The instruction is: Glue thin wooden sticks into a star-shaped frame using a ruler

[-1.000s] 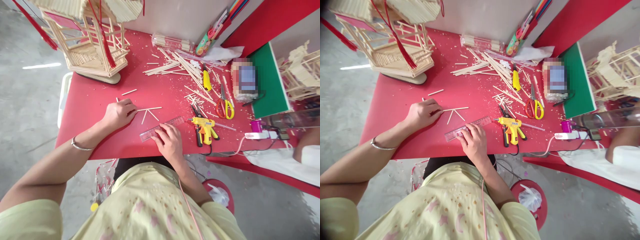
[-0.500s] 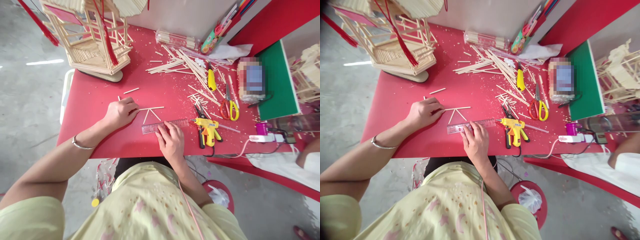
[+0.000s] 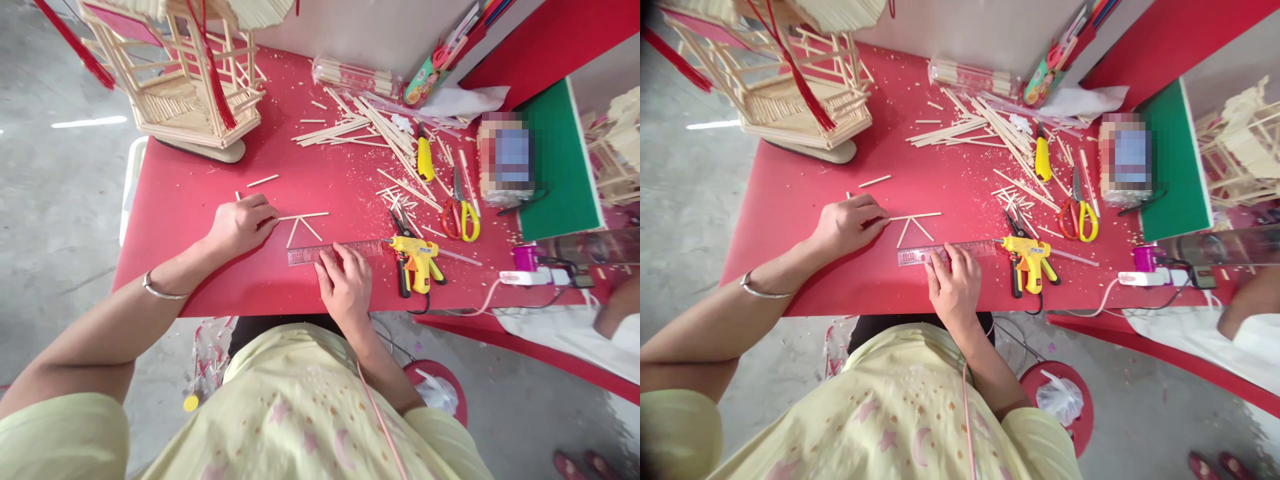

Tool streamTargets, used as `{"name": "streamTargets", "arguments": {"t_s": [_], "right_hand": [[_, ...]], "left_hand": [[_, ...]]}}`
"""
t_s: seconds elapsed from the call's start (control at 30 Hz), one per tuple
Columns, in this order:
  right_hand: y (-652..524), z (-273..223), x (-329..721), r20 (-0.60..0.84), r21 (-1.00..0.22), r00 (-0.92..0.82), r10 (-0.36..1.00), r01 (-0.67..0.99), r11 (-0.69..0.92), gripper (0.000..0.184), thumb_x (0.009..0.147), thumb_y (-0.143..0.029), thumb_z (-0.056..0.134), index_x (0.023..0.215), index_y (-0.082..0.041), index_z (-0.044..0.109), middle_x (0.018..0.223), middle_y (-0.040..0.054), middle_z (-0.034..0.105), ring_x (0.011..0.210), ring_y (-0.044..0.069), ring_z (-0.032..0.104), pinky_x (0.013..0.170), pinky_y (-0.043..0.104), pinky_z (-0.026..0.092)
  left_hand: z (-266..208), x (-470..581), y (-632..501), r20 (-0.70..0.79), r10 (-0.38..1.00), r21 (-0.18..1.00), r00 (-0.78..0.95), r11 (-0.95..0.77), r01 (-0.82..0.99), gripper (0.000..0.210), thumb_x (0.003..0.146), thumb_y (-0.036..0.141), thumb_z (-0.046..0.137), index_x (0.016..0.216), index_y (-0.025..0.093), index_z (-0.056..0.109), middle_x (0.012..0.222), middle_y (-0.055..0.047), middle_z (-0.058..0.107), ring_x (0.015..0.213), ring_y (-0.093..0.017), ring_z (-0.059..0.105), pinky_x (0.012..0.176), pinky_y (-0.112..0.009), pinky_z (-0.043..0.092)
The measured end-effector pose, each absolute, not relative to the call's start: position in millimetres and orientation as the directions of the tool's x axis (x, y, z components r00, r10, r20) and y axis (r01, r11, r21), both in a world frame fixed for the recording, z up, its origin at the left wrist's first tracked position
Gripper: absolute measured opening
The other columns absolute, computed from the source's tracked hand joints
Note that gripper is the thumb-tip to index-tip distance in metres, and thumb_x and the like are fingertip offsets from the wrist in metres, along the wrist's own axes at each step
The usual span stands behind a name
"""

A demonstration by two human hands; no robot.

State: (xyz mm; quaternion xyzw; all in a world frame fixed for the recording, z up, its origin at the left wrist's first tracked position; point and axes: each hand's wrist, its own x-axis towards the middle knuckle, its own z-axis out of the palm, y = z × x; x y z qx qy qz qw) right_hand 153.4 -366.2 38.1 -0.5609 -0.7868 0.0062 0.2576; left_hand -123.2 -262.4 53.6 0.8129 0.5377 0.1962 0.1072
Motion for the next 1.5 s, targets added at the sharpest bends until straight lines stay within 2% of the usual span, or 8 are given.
{"name": "streamTargets", "arguments": {"t_s": [0.53,1.5], "right_hand": [[-365.9,40.0,151.8,0.421,-0.268,-0.236,0.876,0.890,0.369,0.026,0.106,-0.032,0.067,0.129,-0.026,0.077,0.141,0.0119,0.072,0.131,0.032,0.062,0.113,0.051,0.051],[-358.8,39.6,155.1,0.398,-0.315,-0.255,0.881,0.864,0.392,0.026,0.107,-0.030,0.065,0.129,-0.025,0.077,0.143,0.0134,0.071,0.139,0.031,0.061,0.120,0.054,0.048]], "left_hand": [[53.5,-123.0,-262.0,0.206,0.916,0.388,0.344,-0.399,0.831,0.038,0.105,0.043,0.050,0.101,0.022,0.081,0.105,-0.009,0.078,0.088,-0.023,0.074,0.068,-0.031,0.050],[51.7,-125.7,-261.2,0.210,0.904,0.376,0.372,-0.426,0.823,0.037,0.107,0.042,0.050,0.103,0.021,0.081,0.105,-0.009,0.078,0.089,-0.022,0.074,0.064,-0.029,0.046]]}}
